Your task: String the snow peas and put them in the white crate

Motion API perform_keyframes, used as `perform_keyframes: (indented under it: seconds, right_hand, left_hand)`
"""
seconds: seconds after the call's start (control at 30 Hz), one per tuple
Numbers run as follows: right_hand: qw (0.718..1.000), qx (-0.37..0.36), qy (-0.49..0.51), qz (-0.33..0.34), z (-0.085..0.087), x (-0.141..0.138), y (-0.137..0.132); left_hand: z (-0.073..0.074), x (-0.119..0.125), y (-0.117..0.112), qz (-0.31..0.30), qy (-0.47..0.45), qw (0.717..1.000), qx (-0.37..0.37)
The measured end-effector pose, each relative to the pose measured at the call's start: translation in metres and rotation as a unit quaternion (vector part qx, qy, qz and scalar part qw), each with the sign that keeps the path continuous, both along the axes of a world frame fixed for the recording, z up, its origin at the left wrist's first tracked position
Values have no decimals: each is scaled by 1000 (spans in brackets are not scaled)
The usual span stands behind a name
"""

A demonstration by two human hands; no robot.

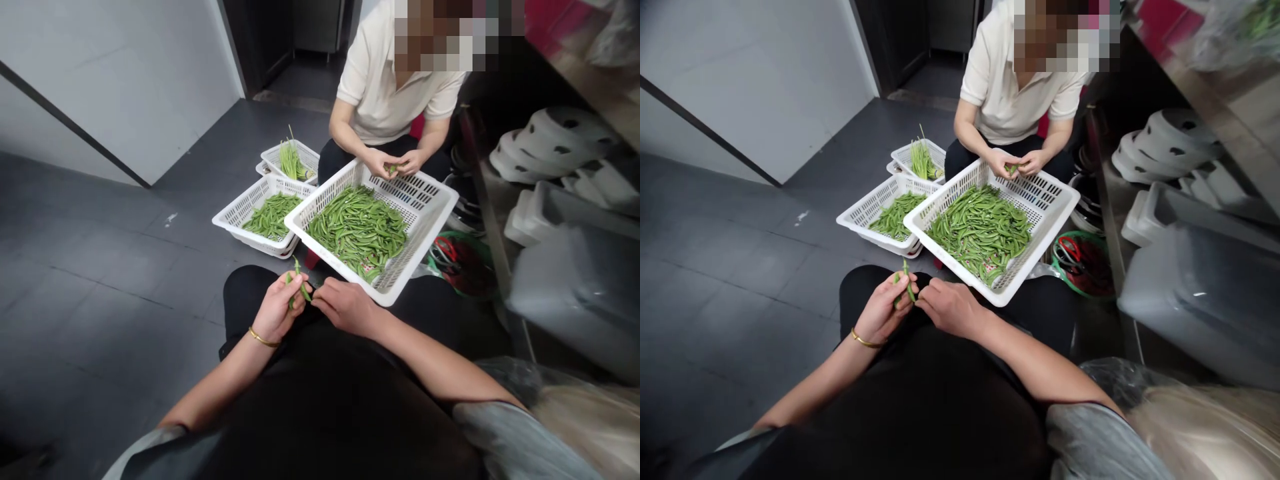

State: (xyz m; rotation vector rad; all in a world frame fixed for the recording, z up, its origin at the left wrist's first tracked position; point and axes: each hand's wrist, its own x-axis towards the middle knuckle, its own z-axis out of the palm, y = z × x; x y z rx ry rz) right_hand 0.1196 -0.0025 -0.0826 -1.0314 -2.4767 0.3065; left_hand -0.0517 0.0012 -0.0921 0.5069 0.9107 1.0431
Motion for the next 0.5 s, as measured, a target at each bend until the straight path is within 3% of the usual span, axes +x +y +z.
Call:
perform_keyframes:
  seconds: [0.13,0.23,0.33,0.4,0.5]
  right_hand:
    - [997,67,-50,5,-5,-6,-1]
    - [995,71,-51,40,-7,-8,-5]
    - [990,-24,15,136,-3,-5,-5]
    - [976,-114,96,159,3,5,0]
    - [954,-199,218,60,12,34,16]
  left_hand:
    - [-2,1,-4,11,65,997,35]
    - [-6,-1,-6,-35,76,996,37]
    - [-11,-4,-7,-164,38,986,-4]
    - [-13,-8,-7,-240,3,971,-14]
    - [-12,-14,-5,-281,-29,959,-4]
